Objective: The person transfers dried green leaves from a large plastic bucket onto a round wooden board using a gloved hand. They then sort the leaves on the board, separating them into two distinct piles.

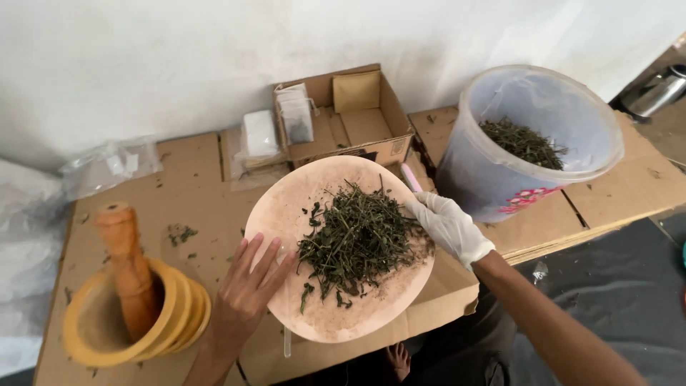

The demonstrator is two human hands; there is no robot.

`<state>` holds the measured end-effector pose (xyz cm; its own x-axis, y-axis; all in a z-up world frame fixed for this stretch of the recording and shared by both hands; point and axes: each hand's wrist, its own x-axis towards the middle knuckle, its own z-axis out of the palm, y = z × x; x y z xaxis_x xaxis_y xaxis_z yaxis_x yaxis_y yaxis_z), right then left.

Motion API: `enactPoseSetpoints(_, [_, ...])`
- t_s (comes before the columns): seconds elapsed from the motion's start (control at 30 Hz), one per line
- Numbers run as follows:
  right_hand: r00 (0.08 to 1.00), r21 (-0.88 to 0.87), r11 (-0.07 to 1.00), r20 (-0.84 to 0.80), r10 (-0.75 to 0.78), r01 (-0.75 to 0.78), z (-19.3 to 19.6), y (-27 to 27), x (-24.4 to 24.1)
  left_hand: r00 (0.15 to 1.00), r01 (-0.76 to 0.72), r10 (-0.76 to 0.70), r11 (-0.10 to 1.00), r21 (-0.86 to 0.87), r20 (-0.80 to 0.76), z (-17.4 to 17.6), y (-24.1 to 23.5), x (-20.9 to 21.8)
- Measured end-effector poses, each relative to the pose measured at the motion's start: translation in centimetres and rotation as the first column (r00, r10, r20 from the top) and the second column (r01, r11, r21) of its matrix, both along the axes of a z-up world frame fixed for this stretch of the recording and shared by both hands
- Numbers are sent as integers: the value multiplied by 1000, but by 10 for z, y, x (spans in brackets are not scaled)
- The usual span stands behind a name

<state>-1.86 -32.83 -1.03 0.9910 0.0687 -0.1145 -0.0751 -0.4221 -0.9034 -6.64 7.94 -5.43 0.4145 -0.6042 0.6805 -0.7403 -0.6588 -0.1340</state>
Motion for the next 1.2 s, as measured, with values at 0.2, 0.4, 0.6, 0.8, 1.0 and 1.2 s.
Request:
enactPoseSetpoints(0.2, [954,981,128,104,283,-145,-14,47,-27,966,-51,42,998,-28,-256,-19,28,-15])
enactPoseSetpoints(0.4, [899,358,844,-335,-283,399,-24,77,-56,934,-124,142,989,76,-327,-36,38,-22])
enactPoseSetpoints(0.6, [908,359,841,-267,-324,406,-70,69,-51,826,-284,297,954,102,-479,-32,29,-30])
enactPoseSetpoints(0.8, [852,426,759,-413,-321,492,-35,85,-50,818,-230,143,969,-89,-557,-31,33,-29])
enactPoseSetpoints(1.0, [848,-67,954,-442,-291,293,-13,93,-50,800,-301,131,932,-203,-585,-18,27,-25])
enactPoseSetpoints(1.2, [979,-637,751,36,-200,177,-58,49,-11,787,-296,108,929,-220,-607,-16,28,-32])
